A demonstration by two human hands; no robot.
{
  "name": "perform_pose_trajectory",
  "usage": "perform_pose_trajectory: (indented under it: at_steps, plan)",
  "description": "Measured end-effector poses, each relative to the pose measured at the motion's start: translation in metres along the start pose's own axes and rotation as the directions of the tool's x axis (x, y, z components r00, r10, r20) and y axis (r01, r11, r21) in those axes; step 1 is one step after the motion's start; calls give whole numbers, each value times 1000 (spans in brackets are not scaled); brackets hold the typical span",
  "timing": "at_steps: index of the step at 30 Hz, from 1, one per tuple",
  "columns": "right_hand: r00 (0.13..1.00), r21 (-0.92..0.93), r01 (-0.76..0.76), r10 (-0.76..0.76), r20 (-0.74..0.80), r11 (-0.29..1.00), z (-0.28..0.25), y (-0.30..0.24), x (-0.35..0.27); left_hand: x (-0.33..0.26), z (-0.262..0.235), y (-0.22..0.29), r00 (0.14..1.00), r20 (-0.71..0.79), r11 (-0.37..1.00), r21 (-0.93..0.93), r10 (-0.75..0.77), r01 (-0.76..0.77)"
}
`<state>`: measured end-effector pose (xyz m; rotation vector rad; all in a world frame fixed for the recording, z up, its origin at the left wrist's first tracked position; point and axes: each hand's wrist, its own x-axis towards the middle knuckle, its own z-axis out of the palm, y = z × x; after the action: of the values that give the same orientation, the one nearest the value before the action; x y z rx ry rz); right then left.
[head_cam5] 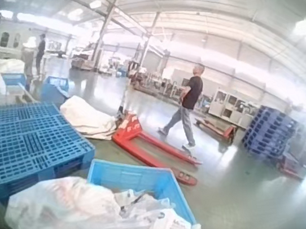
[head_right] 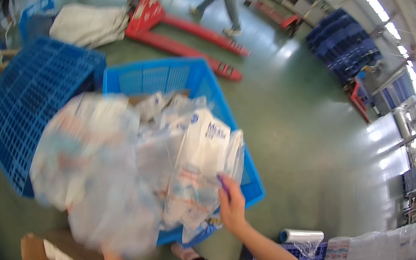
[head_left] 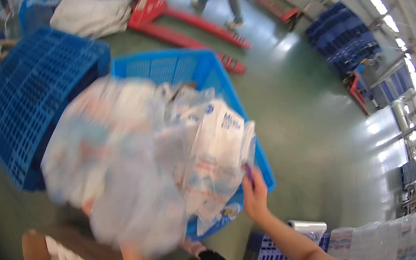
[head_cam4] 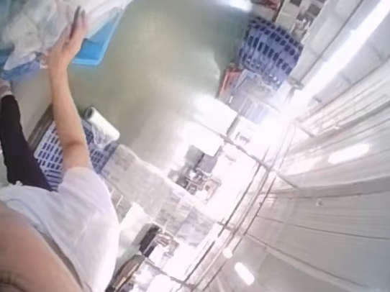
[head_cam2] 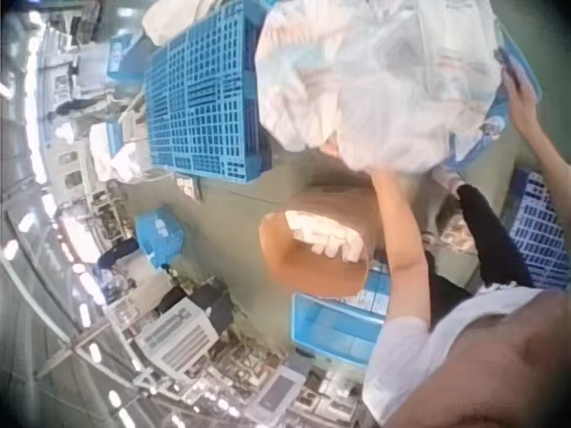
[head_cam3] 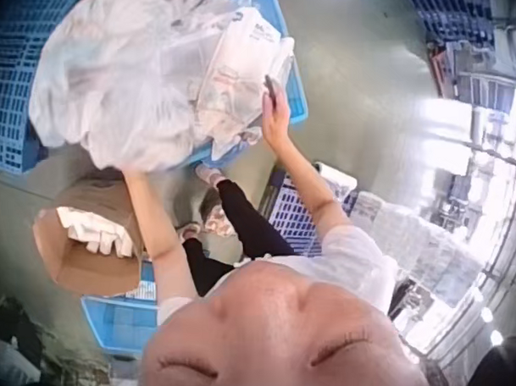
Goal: The person places a stack of white cylindrical objects into a large clear plastic bag on a metal table and applies strips of yellow adhesive tape using a blue tape dispenser to seal the bag.
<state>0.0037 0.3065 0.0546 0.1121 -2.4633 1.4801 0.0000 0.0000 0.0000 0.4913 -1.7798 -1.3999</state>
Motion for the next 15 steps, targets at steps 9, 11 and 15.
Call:
perform_pose_trajectory:
  at_steps: [9,11,15]
  plan:
    - [665,-491,-42,391,636,870,87,231,-34,-127,92,-150,349,551,330,786,-758,-524]
    - [507,-582,-99,544,668,807,80,251,-42,-169,70,-165,231,448,340,856,-863,-390]
    - [576,-504,59,383,723,862,44,220,-16,-161,48,-144,380,586,558,807,-715,-195]
